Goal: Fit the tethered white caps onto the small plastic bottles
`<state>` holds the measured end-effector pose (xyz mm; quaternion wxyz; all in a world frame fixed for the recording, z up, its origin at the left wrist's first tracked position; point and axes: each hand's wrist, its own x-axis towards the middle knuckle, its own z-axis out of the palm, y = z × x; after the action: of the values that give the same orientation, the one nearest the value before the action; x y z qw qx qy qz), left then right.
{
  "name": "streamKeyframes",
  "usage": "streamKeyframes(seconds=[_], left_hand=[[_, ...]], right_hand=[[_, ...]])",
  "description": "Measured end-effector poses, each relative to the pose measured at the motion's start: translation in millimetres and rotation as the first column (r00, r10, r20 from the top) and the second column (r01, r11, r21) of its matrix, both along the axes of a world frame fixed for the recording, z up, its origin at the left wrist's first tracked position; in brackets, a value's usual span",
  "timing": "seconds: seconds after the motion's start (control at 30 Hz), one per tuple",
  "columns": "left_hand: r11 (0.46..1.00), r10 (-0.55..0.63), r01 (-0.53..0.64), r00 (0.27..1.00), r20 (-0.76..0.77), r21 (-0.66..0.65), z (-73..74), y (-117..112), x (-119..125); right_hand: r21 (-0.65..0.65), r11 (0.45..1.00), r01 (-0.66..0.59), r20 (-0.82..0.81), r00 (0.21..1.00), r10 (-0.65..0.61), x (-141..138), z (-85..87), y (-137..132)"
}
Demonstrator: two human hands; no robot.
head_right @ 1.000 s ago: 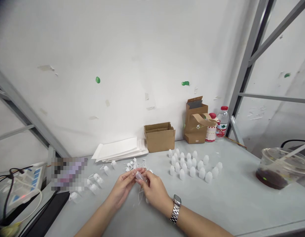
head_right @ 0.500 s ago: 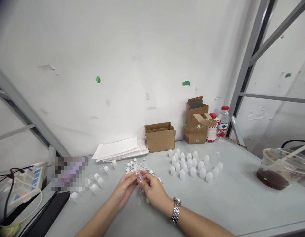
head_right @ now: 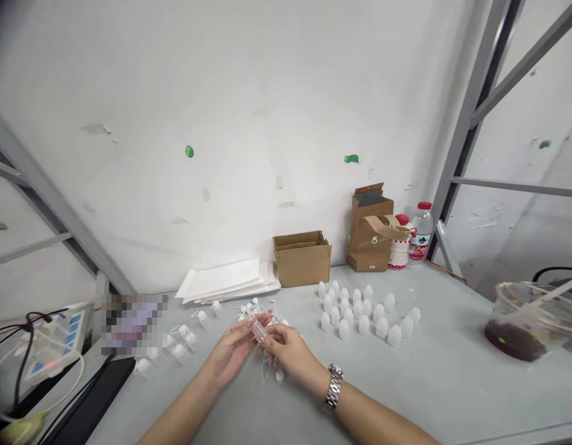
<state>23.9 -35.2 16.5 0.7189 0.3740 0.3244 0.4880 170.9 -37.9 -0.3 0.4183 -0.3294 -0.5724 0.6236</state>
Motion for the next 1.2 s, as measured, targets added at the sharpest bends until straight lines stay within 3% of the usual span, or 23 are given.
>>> streamKeyframes(seconds=[0.17, 0.37, 0.43, 0.6, 0.7, 0.77, 0.9, 0.97, 1.07, 1.2], left_hand=[[1.000, -0.029, 0.029, 0.999, 0.019, -0.003, -2.1, 0, 2], [0.992, -0.125, 0.125, 0.992, -0.026, 0.005, 2.7, -2, -1], [0.993, -0.111, 0.113, 0.992, -0.060, 0.023, 5.6, -3, -2], [0.997, 0.017, -0.011, 0.997, -0.074, 0.079, 8.5, -5, 1], [0.997, -0.009, 0.013, 0.999, -0.049, 0.077, 6.7, -6, 5], [0.996, -0.038, 0.039, 0.999, -0.015, 0.076, 5.8, -7, 7], [0.995, -0.067, 0.065, 0.997, 0.023, 0.077, 7.2, -9, 9], [0.993, -0.079, 0.076, 0.997, 0.027, 0.087, 8.1, -9, 8], [0.993, -0.058, 0.059, 0.998, -0.010, 0.101, 8.0, -7, 5], [0.987, 0.071, -0.057, 0.993, -0.092, 0.148, 6.4, -4, 3]], right_hand=[[0.073, 0.994, 0.080, 0.096, 0.992, -0.087, -1, -5.0, -3], [0.029, 0.997, -0.078, 0.058, 0.995, 0.076, -3, -2.8, -7], [0.050, 0.995, -0.083, 0.059, 0.995, 0.080, -3, -0.7, -7], [0.128, 0.987, 0.097, 0.114, 0.987, -0.111, -2, 0.4, -8], [0.124, 0.979, 0.164, 0.104, 0.979, -0.178, -1, -1.4, -8], [0.097, 0.989, 0.112, 0.065, 0.991, -0.119, 0, -1.3, -6], [-0.006, 0.994, -0.110, -0.043, 0.993, 0.110, 4, 3.2, -3], [-0.045, 0.988, -0.148, -0.093, 0.985, 0.143, 5, 5.6, -2], [-0.012, 0.996, -0.088, -0.046, 0.995, 0.087, 5, 7.1, -2], [0.087, 0.994, 0.061, 0.073, 0.995, -0.067, 3, 5.2, -4]])
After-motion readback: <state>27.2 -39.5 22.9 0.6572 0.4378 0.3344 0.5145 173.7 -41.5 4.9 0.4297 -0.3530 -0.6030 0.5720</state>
